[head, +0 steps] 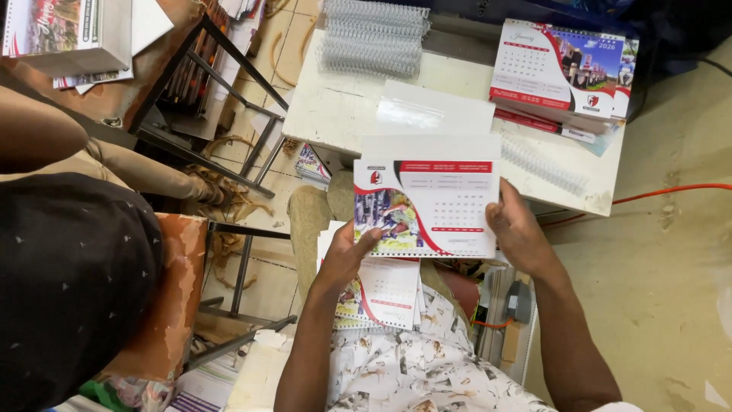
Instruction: Assembling and aligning calendar pages for binding in a print shop environment.
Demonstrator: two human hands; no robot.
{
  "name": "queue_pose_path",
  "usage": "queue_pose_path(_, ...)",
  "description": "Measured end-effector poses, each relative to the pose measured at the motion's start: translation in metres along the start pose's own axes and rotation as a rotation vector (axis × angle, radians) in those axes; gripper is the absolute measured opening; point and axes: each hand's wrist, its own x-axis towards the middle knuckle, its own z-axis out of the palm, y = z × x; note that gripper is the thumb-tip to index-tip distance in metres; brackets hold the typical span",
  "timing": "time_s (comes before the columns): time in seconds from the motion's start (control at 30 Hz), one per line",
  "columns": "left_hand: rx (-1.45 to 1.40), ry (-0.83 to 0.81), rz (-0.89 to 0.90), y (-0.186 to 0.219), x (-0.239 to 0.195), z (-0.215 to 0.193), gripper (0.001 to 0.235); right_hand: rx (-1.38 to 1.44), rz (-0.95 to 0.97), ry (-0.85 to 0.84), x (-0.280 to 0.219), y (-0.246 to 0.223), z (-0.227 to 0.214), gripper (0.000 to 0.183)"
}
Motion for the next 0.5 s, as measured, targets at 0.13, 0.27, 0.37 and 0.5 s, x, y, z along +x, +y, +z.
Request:
queue_pose_path(0.13, 0.08, -0.101, 0.068, 0.02, 0.028, 0.014, 0.058, 0.203, -0.033, 0.061, 0.028, 0.041, -0.022, 0.056)
queue_pose_path(0.27, 0.218, -0.015, 0.331, 0.028, 0.085, 0.008, 0.032, 0.248, -0.413, 0.219, 0.059, 0.057, -0.046, 0.037)
queue_pose_path(0.37, 0.237, 0.033, 0.447, 0.047, 0.103, 0.013, 0.037, 0.311, -0.536, 0.238, 0.084, 0.073, -0.05, 0.042)
queue_pose_path(0.5, 0.144, 0.101, 0.477, 0.039, 0.116, 0.028, 0.049, 0.379, -0.499, 0.174, 0.101, 0.112, -0.032, 0.051)
